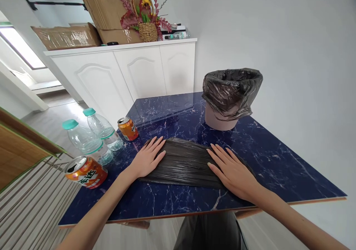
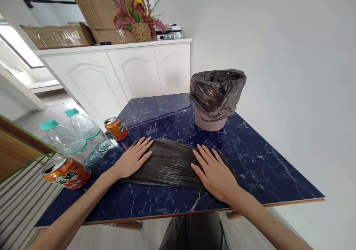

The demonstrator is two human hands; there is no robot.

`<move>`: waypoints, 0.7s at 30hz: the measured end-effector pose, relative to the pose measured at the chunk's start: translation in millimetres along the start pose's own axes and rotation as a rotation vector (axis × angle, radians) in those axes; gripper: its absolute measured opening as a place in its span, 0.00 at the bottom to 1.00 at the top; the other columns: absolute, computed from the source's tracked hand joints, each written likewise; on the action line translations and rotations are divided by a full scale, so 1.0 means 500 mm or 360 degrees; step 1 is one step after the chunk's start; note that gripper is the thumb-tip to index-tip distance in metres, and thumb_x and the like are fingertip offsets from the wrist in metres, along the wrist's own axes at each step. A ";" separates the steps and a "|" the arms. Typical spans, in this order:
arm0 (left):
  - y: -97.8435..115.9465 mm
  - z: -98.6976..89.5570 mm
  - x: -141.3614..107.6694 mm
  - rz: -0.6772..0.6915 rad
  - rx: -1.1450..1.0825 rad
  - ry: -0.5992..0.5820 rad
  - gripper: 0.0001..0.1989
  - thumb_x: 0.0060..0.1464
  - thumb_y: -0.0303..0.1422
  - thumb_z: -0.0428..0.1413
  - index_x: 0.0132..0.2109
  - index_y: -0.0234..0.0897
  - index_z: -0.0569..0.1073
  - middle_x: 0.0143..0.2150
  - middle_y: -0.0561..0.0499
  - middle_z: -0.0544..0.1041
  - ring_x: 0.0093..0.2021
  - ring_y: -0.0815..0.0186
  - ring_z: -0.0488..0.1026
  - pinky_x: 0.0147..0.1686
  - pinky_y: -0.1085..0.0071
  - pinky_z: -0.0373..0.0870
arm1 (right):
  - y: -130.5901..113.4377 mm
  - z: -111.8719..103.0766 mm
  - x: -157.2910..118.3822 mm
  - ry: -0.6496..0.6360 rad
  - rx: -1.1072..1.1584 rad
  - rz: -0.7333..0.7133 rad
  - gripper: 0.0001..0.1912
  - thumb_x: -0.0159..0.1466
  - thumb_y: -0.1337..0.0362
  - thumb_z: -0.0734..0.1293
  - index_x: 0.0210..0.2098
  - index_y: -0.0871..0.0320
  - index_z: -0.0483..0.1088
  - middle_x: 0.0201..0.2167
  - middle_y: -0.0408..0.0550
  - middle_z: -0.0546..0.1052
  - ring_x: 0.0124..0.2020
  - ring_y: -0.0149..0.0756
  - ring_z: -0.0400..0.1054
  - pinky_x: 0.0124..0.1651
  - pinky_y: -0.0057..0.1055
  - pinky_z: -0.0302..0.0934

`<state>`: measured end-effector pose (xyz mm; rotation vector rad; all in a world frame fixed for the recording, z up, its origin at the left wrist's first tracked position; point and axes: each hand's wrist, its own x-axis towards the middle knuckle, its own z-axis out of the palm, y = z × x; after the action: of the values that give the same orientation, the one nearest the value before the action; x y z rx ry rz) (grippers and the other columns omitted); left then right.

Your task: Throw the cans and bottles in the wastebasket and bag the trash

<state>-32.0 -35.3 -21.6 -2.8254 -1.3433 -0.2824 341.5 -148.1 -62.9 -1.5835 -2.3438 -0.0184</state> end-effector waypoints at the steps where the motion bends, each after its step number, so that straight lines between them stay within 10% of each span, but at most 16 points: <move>1: -0.001 -0.001 -0.001 0.0001 0.0003 -0.0004 0.30 0.77 0.49 0.41 0.80 0.48 0.55 0.81 0.50 0.55 0.82 0.56 0.46 0.78 0.48 0.48 | 0.000 0.000 0.001 0.0001 -0.0007 0.0003 0.34 0.81 0.48 0.46 0.80 0.55 0.50 0.81 0.51 0.51 0.81 0.49 0.42 0.80 0.60 0.46; 12: 0.069 -0.052 -0.065 -0.0053 -0.0069 0.0475 0.21 0.76 0.41 0.46 0.65 0.40 0.73 0.69 0.41 0.76 0.71 0.52 0.70 0.73 0.45 0.64 | 0.010 -0.004 0.002 -0.0017 0.0026 -0.0061 0.34 0.81 0.47 0.49 0.80 0.54 0.51 0.81 0.51 0.51 0.81 0.47 0.43 0.81 0.57 0.46; 21: 0.133 -0.111 -0.228 0.0186 -0.0317 0.0051 0.34 0.70 0.42 0.58 0.78 0.50 0.58 0.77 0.45 0.65 0.77 0.50 0.62 0.73 0.48 0.66 | 0.091 -0.060 0.017 0.0038 0.0089 -0.0260 0.32 0.81 0.49 0.54 0.79 0.56 0.55 0.79 0.54 0.58 0.80 0.47 0.50 0.81 0.55 0.48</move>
<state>-60.3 -169.7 19.6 -3.0308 -1.2011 -0.4829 387.5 -128.3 -39.6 -1.3551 -2.4268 -0.0081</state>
